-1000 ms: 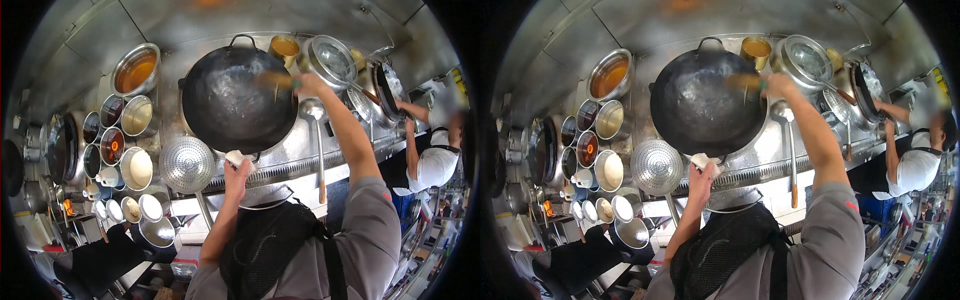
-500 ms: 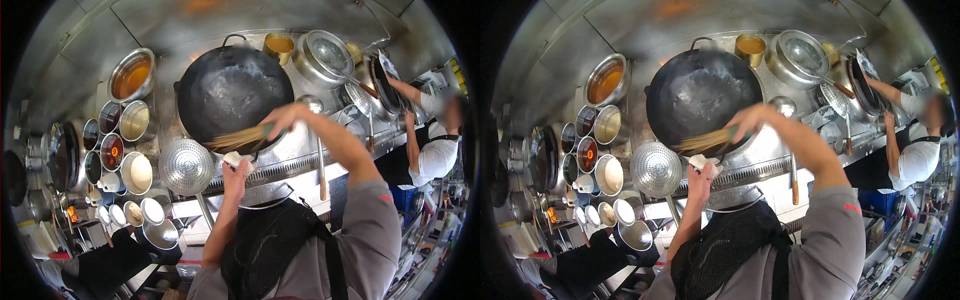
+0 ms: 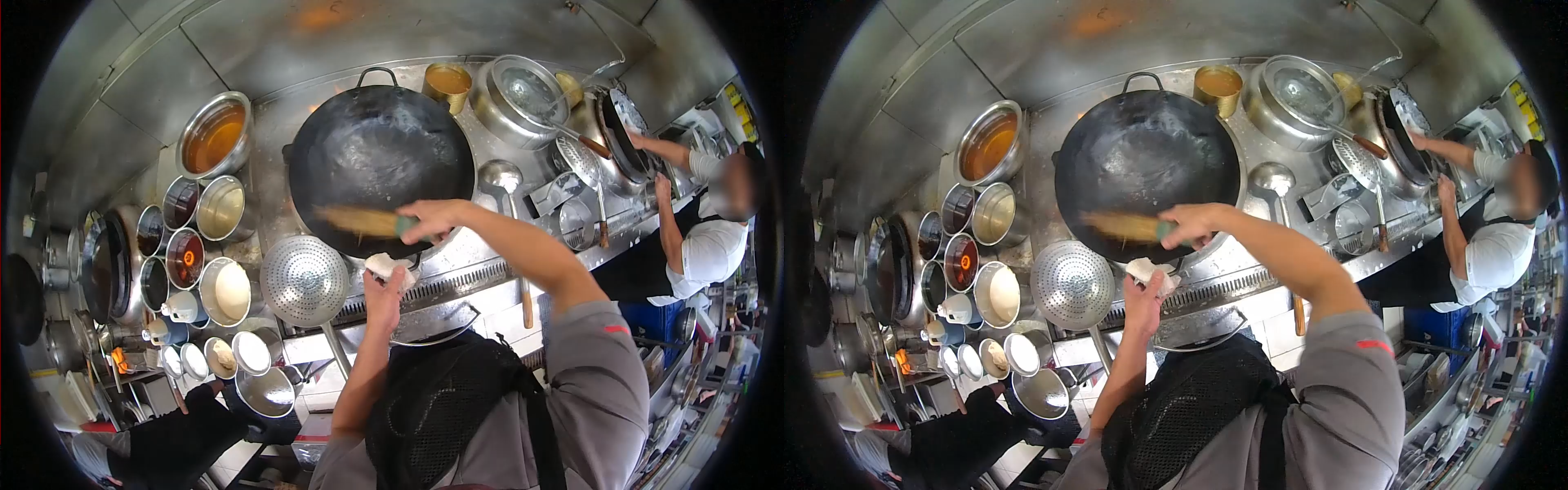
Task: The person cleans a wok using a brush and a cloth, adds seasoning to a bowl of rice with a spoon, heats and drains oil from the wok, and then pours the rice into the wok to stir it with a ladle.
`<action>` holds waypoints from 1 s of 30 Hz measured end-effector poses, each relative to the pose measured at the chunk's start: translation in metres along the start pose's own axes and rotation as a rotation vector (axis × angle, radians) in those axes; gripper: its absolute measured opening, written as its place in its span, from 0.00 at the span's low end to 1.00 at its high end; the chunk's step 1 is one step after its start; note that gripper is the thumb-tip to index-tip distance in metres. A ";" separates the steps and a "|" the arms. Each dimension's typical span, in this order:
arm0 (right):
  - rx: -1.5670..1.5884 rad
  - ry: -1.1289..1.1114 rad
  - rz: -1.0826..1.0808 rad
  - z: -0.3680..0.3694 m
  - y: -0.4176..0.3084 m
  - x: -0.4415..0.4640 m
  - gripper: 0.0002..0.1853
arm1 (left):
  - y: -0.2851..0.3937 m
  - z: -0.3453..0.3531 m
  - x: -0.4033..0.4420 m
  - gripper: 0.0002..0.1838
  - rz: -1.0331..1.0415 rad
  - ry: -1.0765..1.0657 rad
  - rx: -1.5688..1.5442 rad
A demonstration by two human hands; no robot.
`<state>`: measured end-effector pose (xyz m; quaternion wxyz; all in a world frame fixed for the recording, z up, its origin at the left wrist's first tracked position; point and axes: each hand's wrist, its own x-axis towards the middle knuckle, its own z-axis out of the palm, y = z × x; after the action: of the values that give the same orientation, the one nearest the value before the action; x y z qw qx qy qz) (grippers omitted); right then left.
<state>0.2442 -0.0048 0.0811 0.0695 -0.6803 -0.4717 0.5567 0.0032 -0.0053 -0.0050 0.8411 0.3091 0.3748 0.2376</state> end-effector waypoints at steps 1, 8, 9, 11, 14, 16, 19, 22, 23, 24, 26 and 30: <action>0.032 -0.194 -0.042 -0.018 -0.009 -0.028 0.46 | -0.001 -0.004 0.002 0.29 0.001 0.004 -0.004; -0.733 0.957 0.282 -0.113 0.095 -0.114 0.34 | 0.005 -0.033 -0.029 0.35 0.040 0.018 0.070; -0.497 1.265 0.173 -0.097 0.079 -0.126 0.34 | 0.004 -0.044 -0.037 0.35 0.039 0.022 0.063; -0.211 1.650 -0.033 -0.061 0.067 -0.138 0.34 | 0.002 -0.070 -0.051 0.35 0.064 0.001 0.177; -0.050 1.734 -0.107 0.018 0.079 -0.141 0.34 | -0.013 -0.109 -0.080 0.35 0.077 0.145 0.278; 0.087 1.676 -0.069 0.090 0.113 -0.127 0.33 | -0.021 -0.129 -0.094 0.36 0.076 0.152 0.298; 0.329 1.454 0.154 0.188 0.175 -0.107 0.34 | -0.033 -0.143 -0.103 0.36 0.094 0.179 0.378; 0.517 1.126 0.333 0.221 0.159 -0.121 0.35 | -0.046 -0.142 -0.099 0.35 0.394 0.161 0.800; 0.502 1.040 0.376 0.224 0.161 -0.125 0.36 | -0.040 -0.133 -0.103 0.34 0.323 0.265 1.036; 0.382 1.008 0.347 0.228 0.178 -0.122 0.37 | -0.044 -0.127 -0.103 0.33 0.322 0.334 1.152; 0.314 0.803 0.409 0.214 0.168 -0.135 0.39 | -0.062 -0.134 -0.098 0.33 0.403 0.431 1.207; -0.137 0.595 0.268 0.180 0.206 -0.121 0.45 | -0.083 -0.136 -0.101 0.29 0.581 0.501 0.844</action>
<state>0.2200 -0.2812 -0.0293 0.0843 -0.8721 -0.3734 0.3047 -0.1493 -0.0801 -0.0858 0.4305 0.6428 0.5248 0.3550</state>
